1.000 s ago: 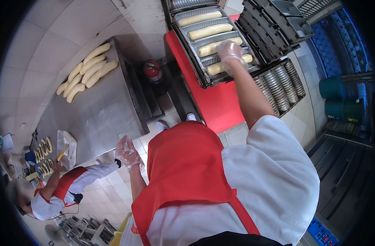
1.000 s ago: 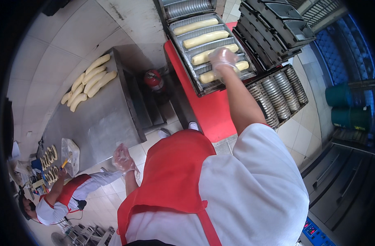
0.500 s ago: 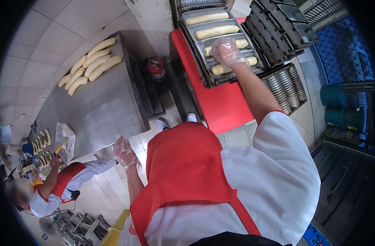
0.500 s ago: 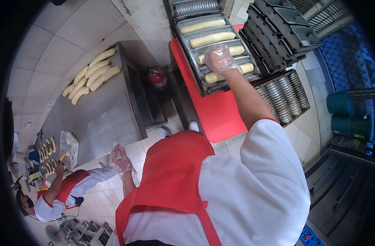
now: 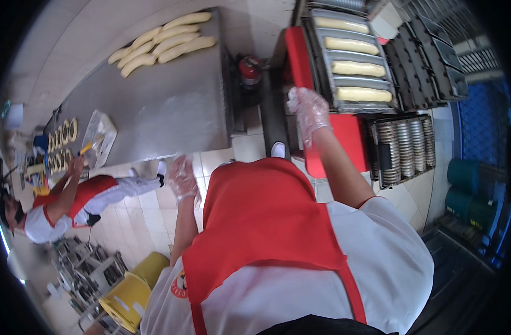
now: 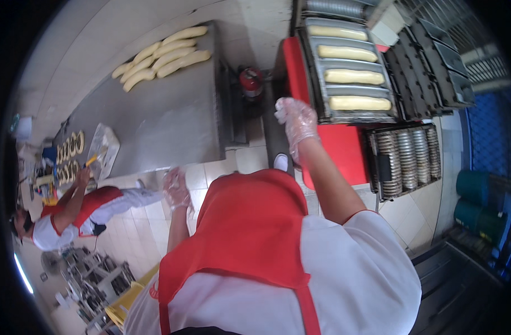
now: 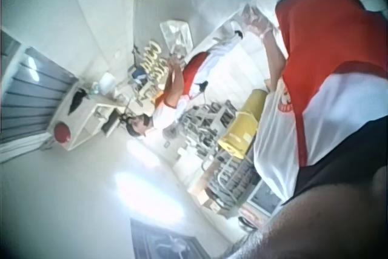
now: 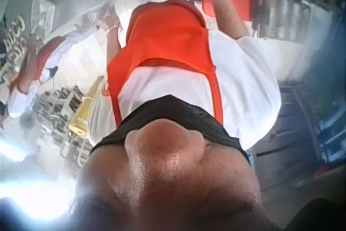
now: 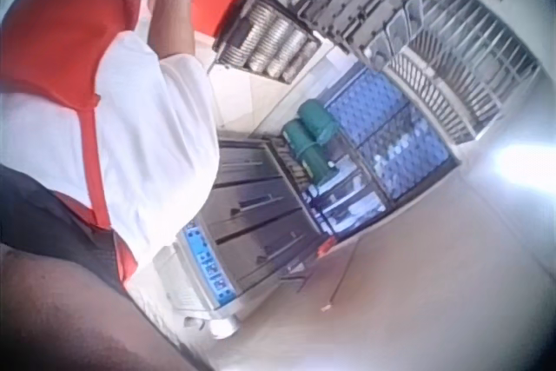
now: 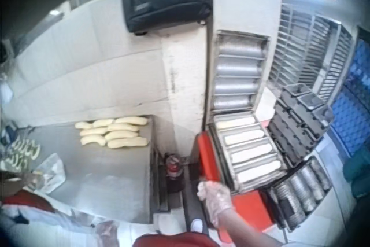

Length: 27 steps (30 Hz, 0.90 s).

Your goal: The person rolls out pieces of dough by hand on a metal table and places them into long grooved baking trays.

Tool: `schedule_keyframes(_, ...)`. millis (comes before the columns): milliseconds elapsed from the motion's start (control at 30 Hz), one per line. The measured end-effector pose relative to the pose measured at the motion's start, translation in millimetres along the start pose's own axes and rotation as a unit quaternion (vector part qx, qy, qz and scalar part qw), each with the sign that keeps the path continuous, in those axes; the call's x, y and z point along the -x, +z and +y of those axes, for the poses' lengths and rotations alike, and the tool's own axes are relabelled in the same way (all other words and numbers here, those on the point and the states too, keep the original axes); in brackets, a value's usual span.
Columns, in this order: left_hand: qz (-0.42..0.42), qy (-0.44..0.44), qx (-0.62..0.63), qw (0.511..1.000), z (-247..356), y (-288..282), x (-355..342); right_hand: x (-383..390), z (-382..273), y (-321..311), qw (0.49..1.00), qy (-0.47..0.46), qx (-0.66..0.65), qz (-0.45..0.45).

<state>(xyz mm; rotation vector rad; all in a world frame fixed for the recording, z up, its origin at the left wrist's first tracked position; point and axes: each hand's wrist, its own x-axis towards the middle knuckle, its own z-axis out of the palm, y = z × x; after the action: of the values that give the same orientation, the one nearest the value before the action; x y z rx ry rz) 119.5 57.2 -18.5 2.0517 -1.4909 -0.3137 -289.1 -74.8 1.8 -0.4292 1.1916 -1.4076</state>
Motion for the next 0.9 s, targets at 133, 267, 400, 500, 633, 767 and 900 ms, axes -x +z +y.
schedule_keyframes(133, -0.014, 0.053, 0.012, 0.998, -2.1, -4.7, -25.4, 39.1, 63.6, 96.2, 0.974, 0.188, 0.123, -0.040)
schedule_keyframes(267, -0.025, 0.074, 0.103, 0.992, -25.7, -20.9, -31.7, 67.0, 114.5, 153.1, 0.954, 0.222, 0.198, 0.024)
schedule_keyframes(400, -0.003, 0.071, 0.131, 0.989, -84.4, -44.7, -31.6, 107.2, 166.6, 151.9, 0.939, 0.138, 0.313, 0.033)
schedule_keyframes(500, -0.031, 0.013, 0.139, 0.990, -124.1, -58.0, -30.0, 123.4, 137.6, 121.0, 0.910, 0.219, 0.351, -0.037)
schedule_keyframes(633, -0.119, 0.091, 0.170, 0.974, -123.4, -56.1, -44.4, 176.4, 93.4, 91.3, 0.974, 0.165, 0.074, -0.133)
schedule_keyframes(767, -0.418, 0.138, 0.232, 0.867, -23.5, -67.1, -42.0, 229.2, 59.5, 155.8, 0.962, 0.121, -0.222, -0.101)
schedule_keyframes(900, -0.682, 0.008, 0.376, 0.627, 55.9, -70.0, 2.0, 229.2, 60.8, 177.3, 0.940, 0.043, -0.284, -0.184)
